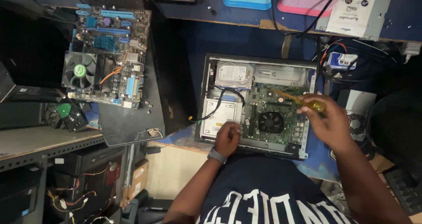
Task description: The person uses a yellow screwdriver to remove screws from a CPU fan and then detaches the fan from the motherboard inside an open desktop case. They then pick up a power supply unit and unscrew its mounting screws.
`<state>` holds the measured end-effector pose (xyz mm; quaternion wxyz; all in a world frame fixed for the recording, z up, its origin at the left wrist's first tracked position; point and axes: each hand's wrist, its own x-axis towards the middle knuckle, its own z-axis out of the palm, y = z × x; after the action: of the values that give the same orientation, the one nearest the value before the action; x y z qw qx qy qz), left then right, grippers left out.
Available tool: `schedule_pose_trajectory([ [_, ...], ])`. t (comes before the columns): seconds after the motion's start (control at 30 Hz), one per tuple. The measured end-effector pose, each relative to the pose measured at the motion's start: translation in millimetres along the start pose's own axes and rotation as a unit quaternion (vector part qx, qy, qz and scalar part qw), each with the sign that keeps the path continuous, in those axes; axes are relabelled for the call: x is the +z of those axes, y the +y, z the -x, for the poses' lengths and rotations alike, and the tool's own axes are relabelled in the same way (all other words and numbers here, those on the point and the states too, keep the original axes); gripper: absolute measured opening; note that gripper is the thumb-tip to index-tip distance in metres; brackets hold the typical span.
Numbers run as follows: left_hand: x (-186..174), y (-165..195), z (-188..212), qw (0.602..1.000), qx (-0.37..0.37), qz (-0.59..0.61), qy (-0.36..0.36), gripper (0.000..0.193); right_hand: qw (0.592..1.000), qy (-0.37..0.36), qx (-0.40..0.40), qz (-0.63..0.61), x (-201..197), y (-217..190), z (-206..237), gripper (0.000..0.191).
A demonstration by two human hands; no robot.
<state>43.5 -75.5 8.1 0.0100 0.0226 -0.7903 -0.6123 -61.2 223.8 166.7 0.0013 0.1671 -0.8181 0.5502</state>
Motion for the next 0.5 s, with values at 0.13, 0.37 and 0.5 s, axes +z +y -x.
schedule_pose_trajectory([
  [0.13,-1.4,0.3,0.7,1.000,0.001,0.005,0.000,0.010,0.999,0.006,0.012,-0.042,1.4,1.0,0.7,0.024],
  [0.37,-2.2,-1.4,1.5,1.000,-0.013,0.015,-0.011,0.012,0.999,0.000,0.001,-0.032,3.6,2.6,0.6,0.025],
  [0.5,-2.2,0.0,1.7,0.999,-0.021,0.024,-0.010,0.012,0.998,0.007,0.028,-0.059,3.9,-0.3,1.9,0.023],
])
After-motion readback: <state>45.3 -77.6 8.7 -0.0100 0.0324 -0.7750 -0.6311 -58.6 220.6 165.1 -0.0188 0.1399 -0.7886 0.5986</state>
